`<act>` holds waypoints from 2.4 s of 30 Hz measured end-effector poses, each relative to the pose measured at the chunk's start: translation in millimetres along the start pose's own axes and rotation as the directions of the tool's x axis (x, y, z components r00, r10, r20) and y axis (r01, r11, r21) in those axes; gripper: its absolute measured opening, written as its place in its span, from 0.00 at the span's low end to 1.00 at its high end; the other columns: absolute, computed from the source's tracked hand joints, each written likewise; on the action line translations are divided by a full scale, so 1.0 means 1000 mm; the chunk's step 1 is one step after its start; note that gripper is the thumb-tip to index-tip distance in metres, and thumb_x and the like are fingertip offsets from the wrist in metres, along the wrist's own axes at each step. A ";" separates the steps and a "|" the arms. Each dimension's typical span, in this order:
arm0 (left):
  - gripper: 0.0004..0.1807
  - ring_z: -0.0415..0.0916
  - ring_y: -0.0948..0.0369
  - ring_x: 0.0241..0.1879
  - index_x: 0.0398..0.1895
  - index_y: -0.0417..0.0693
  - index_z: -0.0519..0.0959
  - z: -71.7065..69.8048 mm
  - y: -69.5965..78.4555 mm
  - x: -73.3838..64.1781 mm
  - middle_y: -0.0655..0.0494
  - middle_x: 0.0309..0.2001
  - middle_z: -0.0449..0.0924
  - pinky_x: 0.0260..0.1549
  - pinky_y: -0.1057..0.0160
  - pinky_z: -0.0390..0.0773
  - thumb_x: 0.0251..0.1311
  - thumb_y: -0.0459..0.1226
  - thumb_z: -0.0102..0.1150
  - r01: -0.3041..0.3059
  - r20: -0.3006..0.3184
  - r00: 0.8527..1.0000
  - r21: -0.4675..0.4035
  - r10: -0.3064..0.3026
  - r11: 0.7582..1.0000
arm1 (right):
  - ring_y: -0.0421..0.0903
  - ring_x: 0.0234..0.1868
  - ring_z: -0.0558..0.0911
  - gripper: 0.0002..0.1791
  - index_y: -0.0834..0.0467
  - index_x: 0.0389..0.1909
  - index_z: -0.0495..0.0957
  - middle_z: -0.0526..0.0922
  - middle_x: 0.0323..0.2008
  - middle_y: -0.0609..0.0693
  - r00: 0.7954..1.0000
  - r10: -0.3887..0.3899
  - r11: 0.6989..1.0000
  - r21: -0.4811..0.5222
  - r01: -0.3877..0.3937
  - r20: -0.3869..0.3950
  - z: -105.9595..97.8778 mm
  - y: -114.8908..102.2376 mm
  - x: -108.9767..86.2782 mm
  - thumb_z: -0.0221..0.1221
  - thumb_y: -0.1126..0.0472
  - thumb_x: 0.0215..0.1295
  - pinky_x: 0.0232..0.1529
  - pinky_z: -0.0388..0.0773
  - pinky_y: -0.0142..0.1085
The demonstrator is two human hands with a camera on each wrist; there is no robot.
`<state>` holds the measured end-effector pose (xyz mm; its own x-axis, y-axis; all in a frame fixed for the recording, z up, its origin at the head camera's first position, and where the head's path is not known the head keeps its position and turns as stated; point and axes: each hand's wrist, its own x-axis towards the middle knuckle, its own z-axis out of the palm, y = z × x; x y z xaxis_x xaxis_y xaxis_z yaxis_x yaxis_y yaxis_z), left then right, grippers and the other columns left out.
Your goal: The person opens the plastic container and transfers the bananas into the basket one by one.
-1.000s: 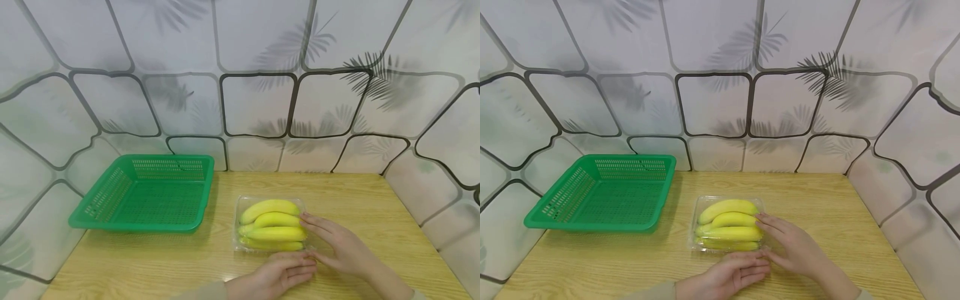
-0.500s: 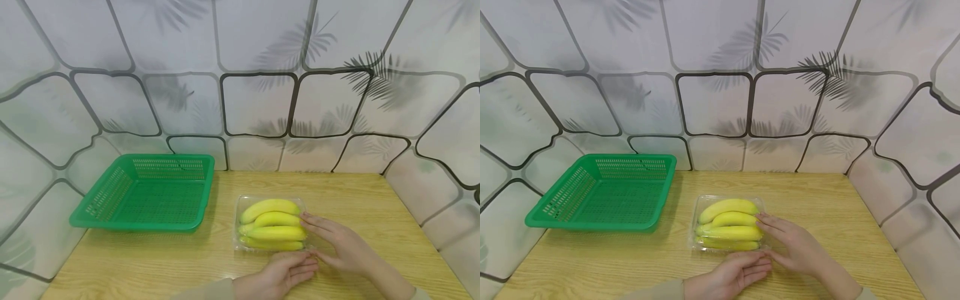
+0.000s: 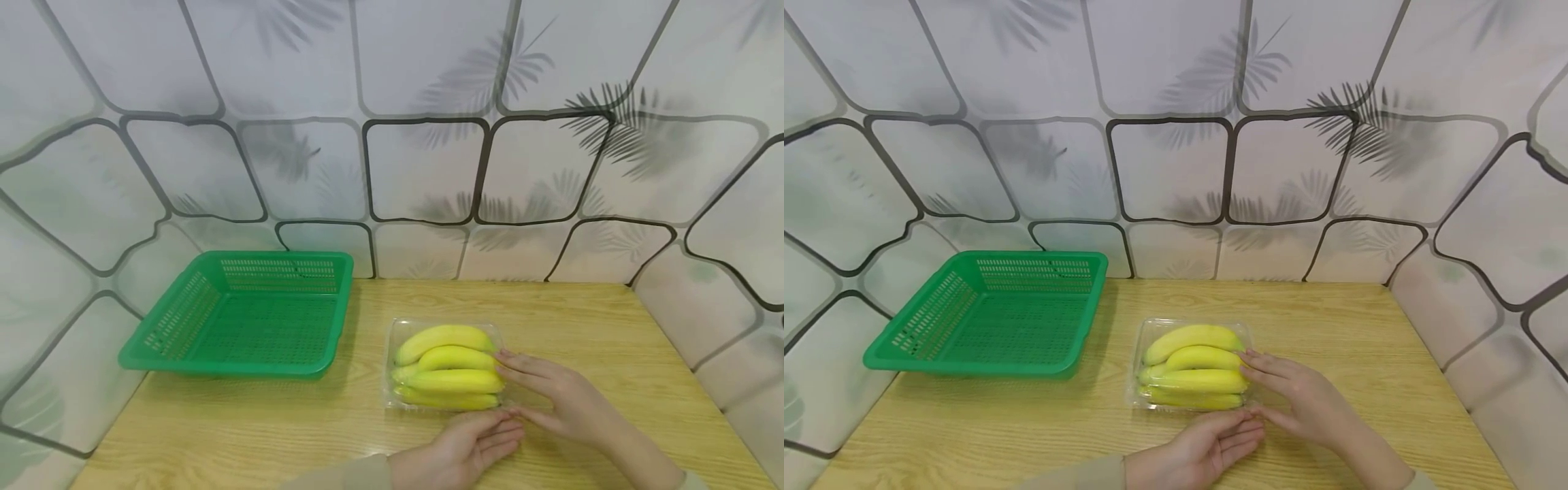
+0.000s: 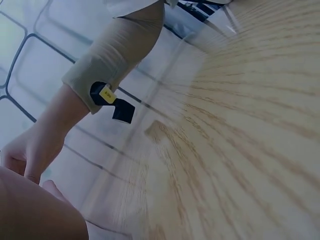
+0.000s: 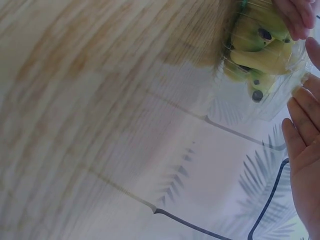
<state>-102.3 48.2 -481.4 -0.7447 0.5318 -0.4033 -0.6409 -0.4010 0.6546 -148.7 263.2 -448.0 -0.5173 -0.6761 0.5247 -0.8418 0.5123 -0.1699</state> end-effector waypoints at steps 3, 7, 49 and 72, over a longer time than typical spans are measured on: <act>0.21 0.78 0.46 0.69 0.67 0.28 0.74 0.002 0.000 0.000 0.37 0.64 0.80 0.75 0.49 0.73 0.81 0.36 0.52 0.003 -0.014 1.000 -0.017 -0.003 1.000 | 0.35 0.75 0.72 0.35 0.58 0.65 0.83 0.82 0.69 0.54 1.000 -0.006 1.000 -0.012 0.006 -0.003 0.000 0.001 0.000 0.47 0.35 0.80 0.77 0.59 0.18; 0.20 0.80 0.48 0.67 0.66 0.29 0.75 0.003 0.000 0.000 0.38 0.63 0.81 0.74 0.50 0.74 0.81 0.36 0.53 0.007 -0.030 1.000 -0.028 -0.008 1.000 | 0.36 0.73 0.75 0.34 0.57 0.64 0.84 0.83 0.68 0.54 1.000 -0.019 0.999 -0.042 0.019 -0.012 0.000 0.001 0.000 0.47 0.34 0.81 0.77 0.58 0.18; 0.17 0.85 0.52 0.61 0.63 0.29 0.78 0.013 0.000 0.000 0.39 0.60 0.84 0.67 0.57 0.82 0.80 0.33 0.53 0.007 -0.128 0.992 0.007 -0.006 1.000 | 0.31 0.79 0.65 0.31 0.62 0.59 0.87 0.82 0.67 0.51 0.967 -0.238 0.951 -0.225 0.212 -0.094 0.006 0.005 0.002 0.43 0.43 0.87 0.80 0.58 0.23; 0.16 0.84 0.49 0.61 0.61 0.28 0.79 0.013 -0.001 0.002 0.36 0.59 0.83 0.69 0.52 0.80 0.79 0.32 0.54 -0.003 -0.148 0.989 0.007 0.004 1.000 | 0.51 0.51 0.91 0.30 0.65 0.54 0.87 0.89 0.57 0.58 0.931 -0.344 0.901 -0.322 0.292 -0.118 0.012 0.008 0.005 0.42 0.48 0.89 0.82 0.57 0.26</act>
<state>-100.9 59.6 -474.9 -0.7663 0.4140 -0.4912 -0.6377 -0.3972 0.6600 -160.0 257.7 -457.0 -0.1740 -0.7437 0.6454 -0.8598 0.4342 0.2686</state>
